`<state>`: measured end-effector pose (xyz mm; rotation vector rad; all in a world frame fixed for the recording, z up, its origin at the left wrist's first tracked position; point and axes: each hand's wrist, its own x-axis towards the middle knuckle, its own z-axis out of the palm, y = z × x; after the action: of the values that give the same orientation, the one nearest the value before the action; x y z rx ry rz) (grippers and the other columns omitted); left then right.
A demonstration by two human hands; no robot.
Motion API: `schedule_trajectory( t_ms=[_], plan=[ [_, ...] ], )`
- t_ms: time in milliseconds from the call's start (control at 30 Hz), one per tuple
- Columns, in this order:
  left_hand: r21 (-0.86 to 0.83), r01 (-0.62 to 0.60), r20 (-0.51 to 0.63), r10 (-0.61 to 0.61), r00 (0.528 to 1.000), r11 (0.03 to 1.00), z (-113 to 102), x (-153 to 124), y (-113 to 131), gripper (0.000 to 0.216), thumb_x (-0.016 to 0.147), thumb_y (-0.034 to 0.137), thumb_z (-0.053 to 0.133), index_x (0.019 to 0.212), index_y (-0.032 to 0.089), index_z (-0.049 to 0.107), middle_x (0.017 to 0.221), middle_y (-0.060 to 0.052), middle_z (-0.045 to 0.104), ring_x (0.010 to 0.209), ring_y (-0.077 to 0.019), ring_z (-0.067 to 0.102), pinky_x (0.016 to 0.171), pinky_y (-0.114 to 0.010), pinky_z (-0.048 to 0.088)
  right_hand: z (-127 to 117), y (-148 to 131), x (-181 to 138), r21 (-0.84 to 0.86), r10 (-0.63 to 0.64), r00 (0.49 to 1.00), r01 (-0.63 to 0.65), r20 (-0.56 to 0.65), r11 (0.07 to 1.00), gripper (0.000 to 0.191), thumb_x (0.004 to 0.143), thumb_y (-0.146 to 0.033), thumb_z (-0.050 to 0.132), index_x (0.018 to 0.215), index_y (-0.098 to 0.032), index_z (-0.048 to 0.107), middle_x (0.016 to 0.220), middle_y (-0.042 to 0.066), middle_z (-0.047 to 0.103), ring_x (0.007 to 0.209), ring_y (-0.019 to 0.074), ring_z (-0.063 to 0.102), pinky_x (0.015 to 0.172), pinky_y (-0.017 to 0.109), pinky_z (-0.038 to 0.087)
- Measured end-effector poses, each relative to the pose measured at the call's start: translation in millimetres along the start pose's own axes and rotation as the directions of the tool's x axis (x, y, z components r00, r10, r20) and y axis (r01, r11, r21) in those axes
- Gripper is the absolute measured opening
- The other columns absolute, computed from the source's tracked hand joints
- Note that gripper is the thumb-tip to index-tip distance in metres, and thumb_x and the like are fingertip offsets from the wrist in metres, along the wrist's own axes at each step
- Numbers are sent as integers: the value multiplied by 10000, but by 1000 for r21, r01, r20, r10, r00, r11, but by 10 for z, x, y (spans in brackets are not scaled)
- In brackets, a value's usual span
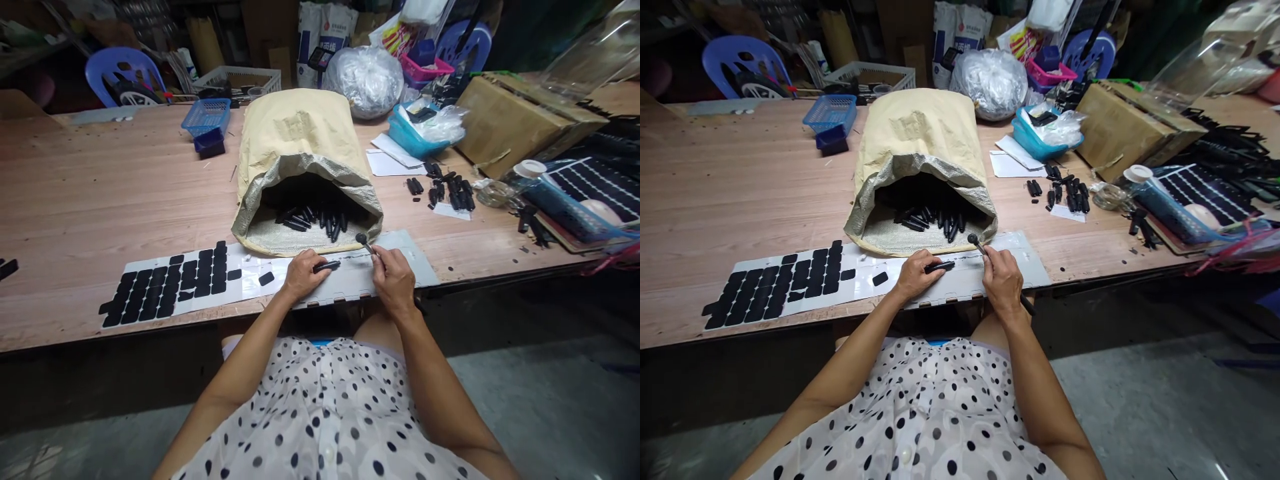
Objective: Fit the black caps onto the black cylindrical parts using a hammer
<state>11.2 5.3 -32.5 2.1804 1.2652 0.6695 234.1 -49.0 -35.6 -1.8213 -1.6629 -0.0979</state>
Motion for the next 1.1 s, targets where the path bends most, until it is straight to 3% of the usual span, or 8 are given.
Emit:
schedule_trajectory(
  t_ms=[267,567,767,967,1100],
  plan=[
    [-68,18,-8,-19,1000,998,-1,9,22,116,827,242,733,929,230,787,837,-26,648,883,-215,621,828,-343,513,-202,-289,-261,199,-56,993,35,103,979,363,1020,-332,432,1221,-264,727,895,58,682,868,205,649,796,319,521],
    [-65,19,-11,-20,1000,998,23,25,27,116,827,232,732,927,236,790,825,-23,642,879,-211,617,837,-339,511,-199,-346,-324,122,-59,991,44,123,992,373,1023,-305,433,1221,-290,749,850,50,652,823,188,629,725,277,501],
    [-56,18,-3,-18,1000,998,17,27,35,108,824,234,732,916,231,788,816,-26,627,876,-212,608,836,-342,504,-212,-424,-297,180,-93,993,78,76,981,367,1026,-294,440,1236,-283,740,870,50,662,843,181,640,766,279,512],
    [-61,33,-2,-34,999,998,27,26,46,95,829,222,719,894,241,786,794,-17,611,859,-203,596,821,-329,497,-136,-465,-344,189,-103,982,72,160,979,354,1018,-298,450,1216,-296,744,865,39,672,827,176,647,752,273,511],
    [-70,34,8,-33,999,997,16,24,54,98,826,240,732,910,228,782,825,-24,635,887,-211,607,838,-334,495,-124,-371,-195,152,-82,992,67,96,986,361,1024,-304,436,1225,-268,734,912,59,684,877,194,642,800,297,501]
  ],
)
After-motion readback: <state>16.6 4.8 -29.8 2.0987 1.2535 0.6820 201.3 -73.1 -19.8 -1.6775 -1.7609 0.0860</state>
